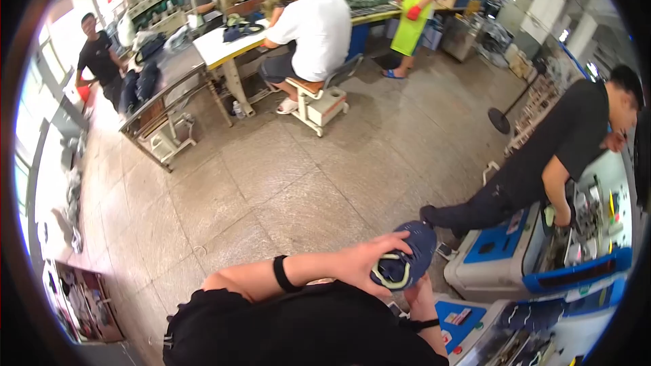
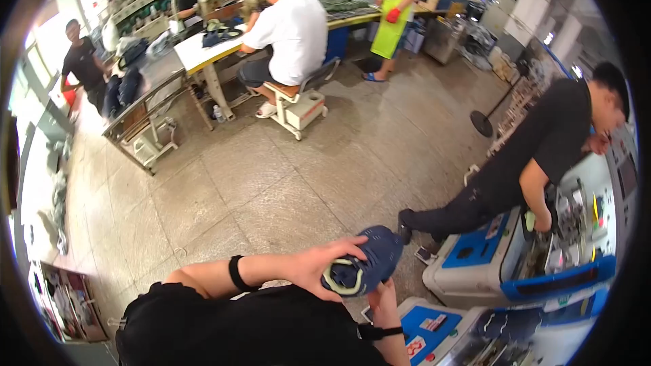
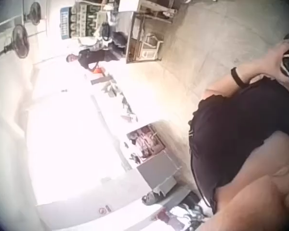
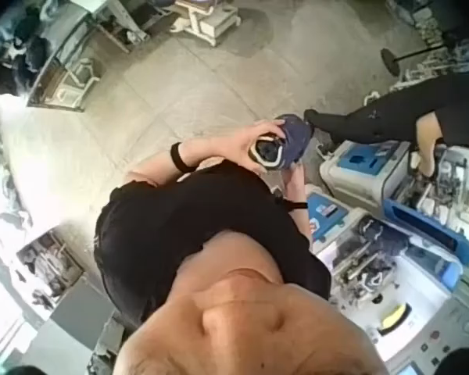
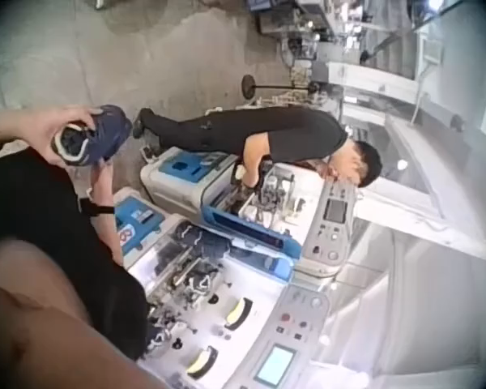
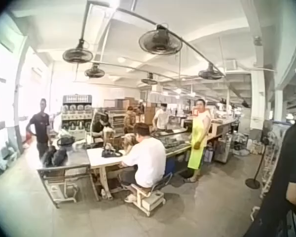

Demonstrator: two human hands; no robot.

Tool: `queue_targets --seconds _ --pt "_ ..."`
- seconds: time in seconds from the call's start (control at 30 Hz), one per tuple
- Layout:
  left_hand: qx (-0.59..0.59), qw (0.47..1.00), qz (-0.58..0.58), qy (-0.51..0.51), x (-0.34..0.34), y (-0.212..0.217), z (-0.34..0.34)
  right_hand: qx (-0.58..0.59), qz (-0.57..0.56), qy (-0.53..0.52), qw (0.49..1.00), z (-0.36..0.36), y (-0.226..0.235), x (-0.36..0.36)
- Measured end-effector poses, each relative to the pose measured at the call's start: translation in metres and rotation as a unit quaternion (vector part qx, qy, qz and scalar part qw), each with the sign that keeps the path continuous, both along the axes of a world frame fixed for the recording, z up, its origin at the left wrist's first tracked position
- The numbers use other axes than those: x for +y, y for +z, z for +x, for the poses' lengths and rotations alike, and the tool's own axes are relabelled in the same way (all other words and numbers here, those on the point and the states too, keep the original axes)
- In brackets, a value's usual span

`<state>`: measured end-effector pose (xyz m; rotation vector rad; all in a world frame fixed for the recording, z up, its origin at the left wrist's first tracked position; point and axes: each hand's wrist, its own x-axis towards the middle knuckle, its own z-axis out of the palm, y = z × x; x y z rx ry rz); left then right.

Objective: The recorder operates a heel-shaping or heel-lasting machine to mold the back part of shoe uppers.

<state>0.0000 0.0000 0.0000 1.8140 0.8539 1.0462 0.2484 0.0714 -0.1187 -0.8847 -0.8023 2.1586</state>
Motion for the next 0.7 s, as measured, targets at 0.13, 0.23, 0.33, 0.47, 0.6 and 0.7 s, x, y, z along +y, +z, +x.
queue_targets --seconds 0.13,0.23,0.33,0.47,0.6,0.7 --pt "0.014 0.966 0.027 0.257 -0.035 0.001 -0.075 -0.041 -0.004 0.04 0.998 -0.11 -0.021 0.026" --pt "0.066 0.934 0.041 0.349 -0.059 0.008 -0.128 -0.021 -0.016 0.093 0.995 -0.192 -0.021 0.036" --pt "0.003 0.909 0.017 0.417 -0.053 0.0 -0.164 0.037 -0.028 0.16 0.986 -0.246 -0.018 0.05" --pt "-0.112 0.88 -0.027 0.46 -0.026 -0.012 -0.232 0.031 -0.018 0.18 0.983 -0.329 -0.028 0.08" --pt "-0.06 0.844 -0.053 0.53 0.015 -0.023 -0.304 0.028 -0.018 0.221 0.975 -0.404 -0.039 0.127" --pt "-0.01 0.812 -0.057 0.581 0.043 -0.014 -0.361 0.023 -0.025 0.244 0.969 -0.47 -0.032 0.159"
